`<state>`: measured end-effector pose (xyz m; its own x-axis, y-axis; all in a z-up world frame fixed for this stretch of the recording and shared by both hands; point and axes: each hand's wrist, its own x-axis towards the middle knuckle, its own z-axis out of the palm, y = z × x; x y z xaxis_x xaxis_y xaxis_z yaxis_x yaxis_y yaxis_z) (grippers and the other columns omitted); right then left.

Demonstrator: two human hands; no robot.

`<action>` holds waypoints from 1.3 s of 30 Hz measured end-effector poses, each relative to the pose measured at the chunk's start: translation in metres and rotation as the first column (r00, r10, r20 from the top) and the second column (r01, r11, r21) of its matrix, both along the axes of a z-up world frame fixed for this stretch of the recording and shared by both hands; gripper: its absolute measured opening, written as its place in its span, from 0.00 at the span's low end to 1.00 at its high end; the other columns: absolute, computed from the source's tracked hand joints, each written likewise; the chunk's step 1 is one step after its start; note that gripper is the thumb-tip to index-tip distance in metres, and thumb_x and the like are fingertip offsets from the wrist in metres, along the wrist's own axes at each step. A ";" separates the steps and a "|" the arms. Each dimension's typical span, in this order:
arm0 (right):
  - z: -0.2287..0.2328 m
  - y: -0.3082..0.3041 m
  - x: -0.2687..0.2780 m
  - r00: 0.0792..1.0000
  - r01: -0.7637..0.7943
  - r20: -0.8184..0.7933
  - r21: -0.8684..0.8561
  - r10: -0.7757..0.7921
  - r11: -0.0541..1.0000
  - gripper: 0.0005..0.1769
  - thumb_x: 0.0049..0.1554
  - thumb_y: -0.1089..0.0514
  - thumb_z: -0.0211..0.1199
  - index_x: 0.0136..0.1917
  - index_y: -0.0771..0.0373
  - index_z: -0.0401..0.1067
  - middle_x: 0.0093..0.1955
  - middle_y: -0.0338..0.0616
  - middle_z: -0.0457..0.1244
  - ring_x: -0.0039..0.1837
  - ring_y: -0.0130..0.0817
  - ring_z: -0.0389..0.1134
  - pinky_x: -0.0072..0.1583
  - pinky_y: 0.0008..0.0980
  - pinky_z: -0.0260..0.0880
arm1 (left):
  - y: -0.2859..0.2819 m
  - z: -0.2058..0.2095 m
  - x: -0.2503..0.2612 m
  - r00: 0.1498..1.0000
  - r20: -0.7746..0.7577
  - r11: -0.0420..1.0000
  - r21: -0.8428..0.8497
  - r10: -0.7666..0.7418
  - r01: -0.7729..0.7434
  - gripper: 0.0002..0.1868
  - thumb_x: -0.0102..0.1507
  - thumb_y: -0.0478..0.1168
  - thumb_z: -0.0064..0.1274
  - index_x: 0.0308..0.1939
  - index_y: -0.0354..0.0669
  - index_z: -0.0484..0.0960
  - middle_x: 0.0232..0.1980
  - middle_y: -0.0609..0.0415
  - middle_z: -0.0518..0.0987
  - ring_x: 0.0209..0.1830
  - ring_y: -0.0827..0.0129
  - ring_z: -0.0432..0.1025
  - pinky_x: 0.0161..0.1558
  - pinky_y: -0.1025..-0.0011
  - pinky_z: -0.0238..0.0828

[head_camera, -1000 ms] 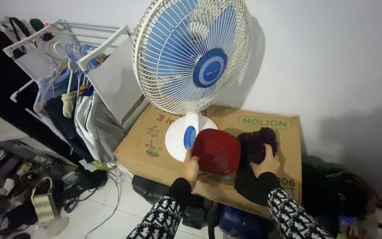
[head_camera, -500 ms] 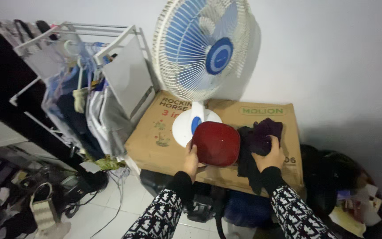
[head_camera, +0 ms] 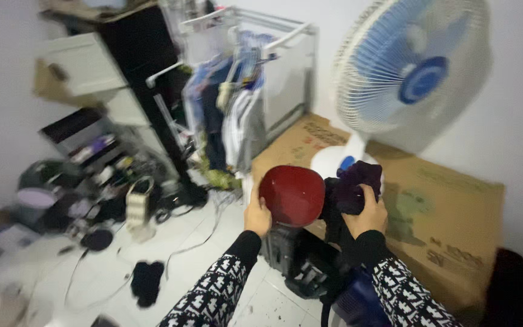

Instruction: The person disassembles a standing electric fan. They remove the front grille, then the fan blade, and finally the rear grille, placing each component on a cardboard box.

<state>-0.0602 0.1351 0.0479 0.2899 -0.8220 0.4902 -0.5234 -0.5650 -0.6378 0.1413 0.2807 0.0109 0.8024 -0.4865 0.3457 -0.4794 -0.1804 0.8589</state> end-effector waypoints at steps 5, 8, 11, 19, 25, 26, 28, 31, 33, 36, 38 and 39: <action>0.003 0.022 0.049 0.980 -0.191 -0.050 -0.013 0.190 0.981 0.39 0.34 0.57 0.73 0.60 0.50 0.65 0.50 0.62 0.60 0.54 0.61 0.63 0.54 0.51 0.65 | 0.062 0.018 0.005 0.981 -0.107 0.972 0.190 0.162 -0.140 0.34 0.61 0.30 0.34 0.70 0.65 0.54 0.48 0.35 0.76 0.47 0.43 0.72 0.47 0.56 0.68; 0.003 0.039 0.075 0.934 -0.355 -0.076 -0.063 0.350 0.933 0.40 0.33 0.58 0.72 0.60 0.52 0.64 0.51 0.64 0.60 0.54 0.62 0.62 0.54 0.51 0.65 | 0.099 0.032 -0.006 0.905 -0.379 0.979 0.019 0.195 -0.203 0.37 0.58 0.25 0.31 0.68 0.65 0.57 0.53 0.42 0.74 0.43 0.49 0.76 0.35 0.58 0.74; 0.003 0.059 0.098 0.888 -0.460 -0.047 -0.100 0.458 0.882 0.37 0.36 0.55 0.72 0.59 0.52 0.65 0.54 0.64 0.59 0.54 0.62 0.62 0.54 0.51 0.65 | 0.133 0.042 -0.013 0.840 -0.500 0.955 -0.075 0.212 -0.286 0.39 0.57 0.23 0.30 0.68 0.67 0.56 0.55 0.47 0.73 0.39 0.53 0.77 0.27 0.63 0.76; -0.011 0.115 0.158 0.752 -0.658 -0.127 -0.091 0.647 0.748 0.37 0.37 0.56 0.71 0.60 0.54 0.64 0.53 0.66 0.59 0.54 0.64 0.62 0.55 0.52 0.64 | 0.212 0.022 -0.007 0.747 -0.504 0.867 0.004 0.432 -0.499 0.40 0.58 0.23 0.29 0.70 0.67 0.53 0.51 0.43 0.76 0.35 0.56 0.78 0.27 0.67 0.76; -0.028 0.162 0.199 0.692 -0.722 -0.120 -0.070 0.712 0.689 0.37 0.36 0.58 0.70 0.59 0.54 0.64 0.53 0.64 0.59 0.56 0.64 0.61 0.56 0.51 0.64 | 0.262 -0.008 0.018 0.688 -0.524 0.822 0.044 0.503 -0.567 0.38 0.60 0.25 0.28 0.69 0.68 0.51 0.53 0.46 0.75 0.36 0.58 0.78 0.29 0.68 0.76; -0.031 0.169 0.207 0.686 -0.726 -0.116 -0.054 0.718 0.685 0.37 0.36 0.58 0.69 0.59 0.54 0.64 0.53 0.63 0.60 0.56 0.63 0.62 0.56 0.51 0.64 | 0.269 -0.015 0.025 0.678 -0.533 0.821 0.058 0.506 -0.568 0.36 0.61 0.27 0.28 0.69 0.67 0.50 0.53 0.46 0.75 0.37 0.58 0.78 0.30 0.68 0.76; -0.036 0.183 0.222 0.704 -0.691 -0.196 0.032 0.683 0.722 0.38 0.36 0.58 0.70 0.61 0.52 0.63 0.53 0.64 0.59 0.55 0.63 0.62 0.56 0.51 0.64 | 0.283 -0.031 0.041 0.675 -0.505 0.813 0.098 0.538 -0.574 0.36 0.61 0.27 0.29 0.70 0.67 0.50 0.52 0.44 0.76 0.38 0.58 0.77 0.33 0.68 0.77; -0.051 0.201 0.249 0.715 -0.650 -0.246 0.111 0.654 0.752 0.38 0.38 0.57 0.71 0.62 0.51 0.63 0.53 0.65 0.57 0.55 0.64 0.61 0.56 0.51 0.64 | 0.300 -0.062 0.068 0.699 -0.389 0.793 0.177 0.600 -0.583 0.37 0.61 0.27 0.29 0.71 0.66 0.50 0.49 0.41 0.78 0.41 0.57 0.77 0.42 0.67 0.77; -0.066 0.205 0.265 0.718 -0.641 -0.254 0.120 0.648 0.758 0.38 0.38 0.56 0.72 0.62 0.51 0.63 0.54 0.65 0.57 0.56 0.65 0.60 0.56 0.52 0.63 | 0.308 -0.082 0.089 0.715 -0.318 0.782 0.217 0.623 -0.585 0.35 0.63 0.29 0.30 0.72 0.64 0.50 0.49 0.39 0.78 0.43 0.53 0.75 0.47 0.64 0.72; -0.096 0.214 0.294 0.711 -0.668 -0.235 0.068 0.663 0.741 0.38 0.37 0.57 0.72 0.61 0.51 0.63 0.55 0.64 0.57 0.56 0.64 0.60 0.56 0.52 0.63 | 0.313 -0.113 0.118 0.689 -0.331 0.764 0.246 0.644 -0.596 0.35 0.63 0.29 0.30 0.71 0.66 0.51 0.52 0.39 0.77 0.48 0.53 0.74 0.52 0.65 0.68; -0.115 0.219 0.314 0.703 -0.696 -0.208 -0.006 0.680 0.718 0.38 0.36 0.58 0.72 0.60 0.53 0.63 0.55 0.63 0.57 0.57 0.64 0.60 0.56 0.51 0.63 | 0.316 -0.134 0.134 0.716 -0.291 0.768 0.130 0.635 -0.628 0.34 0.63 0.29 0.29 0.70 0.65 0.51 0.57 0.40 0.73 0.53 0.53 0.71 0.54 0.66 0.66; -0.125 0.220 0.325 0.703 -0.686 -0.226 0.035 0.675 0.726 0.37 0.36 0.58 0.71 0.60 0.52 0.63 0.54 0.63 0.57 0.56 0.63 0.60 0.55 0.51 0.64 | 0.316 -0.144 0.144 0.727 -0.269 0.765 0.068 0.632 -0.640 0.33 0.63 0.29 0.29 0.70 0.64 0.51 0.60 0.40 0.72 0.56 0.53 0.70 0.55 0.66 0.65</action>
